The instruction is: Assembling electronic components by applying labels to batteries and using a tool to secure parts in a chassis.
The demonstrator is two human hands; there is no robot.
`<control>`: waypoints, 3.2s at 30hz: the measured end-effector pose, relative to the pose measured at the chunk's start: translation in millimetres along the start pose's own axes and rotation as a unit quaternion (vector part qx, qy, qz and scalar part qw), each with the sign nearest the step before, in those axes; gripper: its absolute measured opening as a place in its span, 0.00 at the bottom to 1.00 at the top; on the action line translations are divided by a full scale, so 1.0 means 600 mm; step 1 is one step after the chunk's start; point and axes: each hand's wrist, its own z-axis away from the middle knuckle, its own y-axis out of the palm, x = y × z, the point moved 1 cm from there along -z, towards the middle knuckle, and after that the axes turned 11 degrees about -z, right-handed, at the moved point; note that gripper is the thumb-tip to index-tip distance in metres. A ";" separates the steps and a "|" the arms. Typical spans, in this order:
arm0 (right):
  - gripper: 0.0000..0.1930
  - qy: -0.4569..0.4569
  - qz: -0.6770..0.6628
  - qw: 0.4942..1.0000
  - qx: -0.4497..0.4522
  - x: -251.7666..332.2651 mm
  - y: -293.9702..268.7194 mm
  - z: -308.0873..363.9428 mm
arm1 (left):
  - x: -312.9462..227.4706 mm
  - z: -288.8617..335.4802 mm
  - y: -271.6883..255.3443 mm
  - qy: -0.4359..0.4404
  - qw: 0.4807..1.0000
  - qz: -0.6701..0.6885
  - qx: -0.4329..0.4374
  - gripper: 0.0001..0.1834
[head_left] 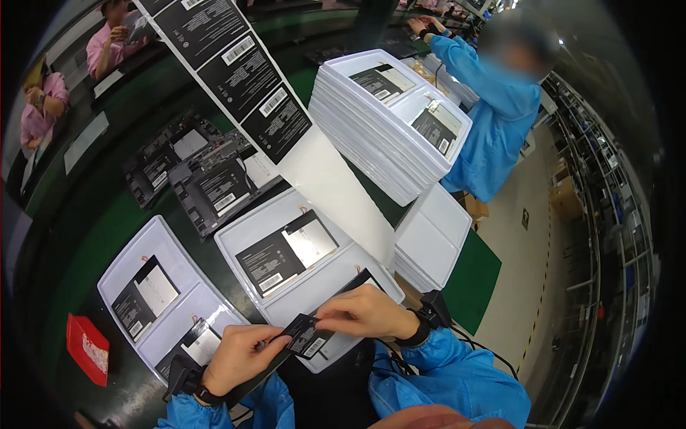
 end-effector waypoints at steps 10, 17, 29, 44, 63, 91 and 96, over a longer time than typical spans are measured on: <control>0.08 0.039 -0.011 0.999 -0.008 0.000 0.009 0.008 | 0.019 0.017 0.007 -0.045 0.997 0.033 -0.051 0.08; 0.07 0.187 -0.043 0.968 -0.164 -0.020 -0.040 0.074 | 0.034 0.032 0.008 -0.030 0.993 0.045 -0.103 0.06; 0.05 0.168 -0.093 0.966 -0.173 -0.029 -0.017 0.072 | 0.048 0.022 0.016 -0.041 0.987 0.058 -0.142 0.05; 0.07 0.247 -0.142 0.929 -0.235 -0.043 0.005 0.089 | 0.052 0.043 0.020 0.109 0.984 -0.079 -0.117 0.10; 0.06 0.319 -0.142 0.917 -0.194 -0.062 0.034 0.102 | 0.063 0.040 0.055 0.174 0.924 -0.332 -0.073 0.16; 0.09 0.277 0.048 0.935 -0.214 -0.069 -0.006 0.110 | 0.011 0.018 0.120 0.218 0.902 -0.372 0.022 0.28; 0.13 0.208 0.185 0.901 -0.333 -0.094 -0.075 0.145 | -0.019 0.007 0.141 0.164 0.908 -0.385 0.027 0.34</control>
